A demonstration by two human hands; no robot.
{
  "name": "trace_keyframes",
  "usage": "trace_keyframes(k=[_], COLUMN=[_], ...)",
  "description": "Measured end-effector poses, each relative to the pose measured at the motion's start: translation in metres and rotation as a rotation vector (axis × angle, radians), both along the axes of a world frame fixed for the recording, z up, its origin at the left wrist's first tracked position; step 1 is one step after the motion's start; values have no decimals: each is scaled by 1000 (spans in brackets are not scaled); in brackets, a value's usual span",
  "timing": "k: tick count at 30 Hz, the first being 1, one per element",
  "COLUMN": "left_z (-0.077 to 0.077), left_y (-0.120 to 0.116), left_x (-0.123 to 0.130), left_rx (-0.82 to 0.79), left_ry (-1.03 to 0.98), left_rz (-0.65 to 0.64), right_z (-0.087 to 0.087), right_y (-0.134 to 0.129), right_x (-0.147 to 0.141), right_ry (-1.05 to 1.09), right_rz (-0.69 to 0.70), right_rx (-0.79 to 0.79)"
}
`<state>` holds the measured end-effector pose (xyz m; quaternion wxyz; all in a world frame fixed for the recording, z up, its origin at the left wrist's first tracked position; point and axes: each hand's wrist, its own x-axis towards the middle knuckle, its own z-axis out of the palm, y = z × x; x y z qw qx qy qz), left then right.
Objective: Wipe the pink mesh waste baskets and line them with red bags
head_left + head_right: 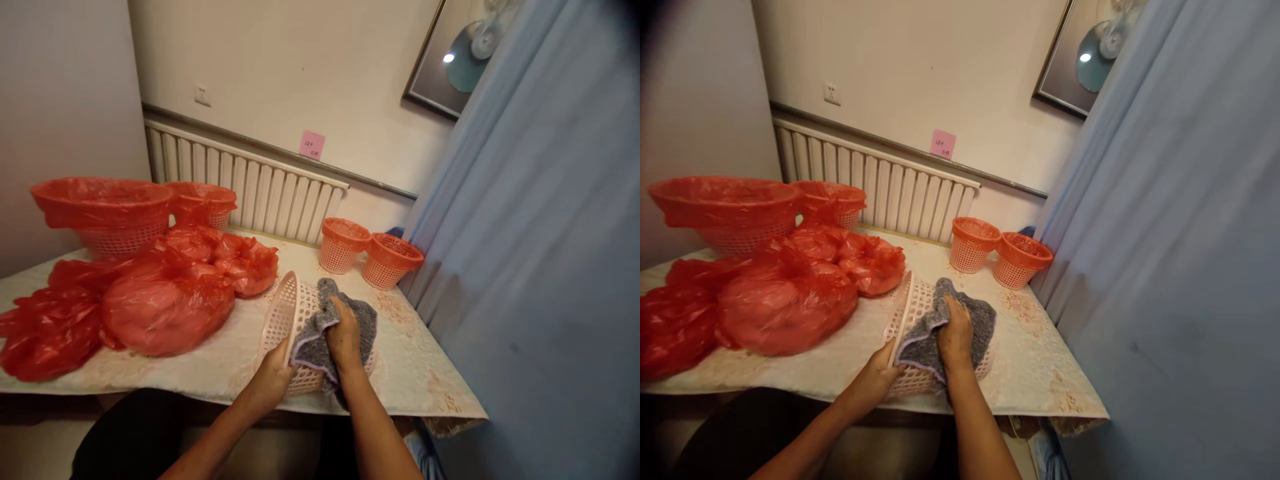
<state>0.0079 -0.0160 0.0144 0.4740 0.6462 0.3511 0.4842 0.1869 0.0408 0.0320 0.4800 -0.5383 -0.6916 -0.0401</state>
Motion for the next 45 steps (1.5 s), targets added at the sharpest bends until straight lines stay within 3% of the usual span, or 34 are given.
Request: trace_keyframes(k=[4, 7, 11, 14, 20, 23, 29, 34, 41, 45], left_z=[-2, -5, -8, -9, -8, -11, -32, -46, -18, -8], left_y=[-1, 2, 5, 6, 4, 1, -8, -17, -5, -2], left_x=[-1, -2, -4, -5, -6, -8, -11, -11, -1, 2], left_rx=[-21, -24, -21, 8, 4, 28, 47, 49, 7, 12], left_ry=[73, 78, 92, 69, 16, 58, 41, 69, -20, -27], left_rz=[25, 26, 19, -11, -84, -109, -81, -88, -103, -85], right_z=[-20, -40, -66, -71, -45, -28, 0, 11, 9, 5], right_y=[0, -13, -39, -56, -70, -64, -35, -20, -24, -13], right_x=[50, 66, 51, 20, -50, -70, -63, -48, -46, -26], right_ry=[84, 160, 276, 294, 108, 27, 0, 40, 9, -1], right_rz=[-192, -279, -338, -278, 128, 226, 196, 140, 127, 67], right_rx=[-89, -71, 35, 65, 141, 185, 120, 39, 41, 10])
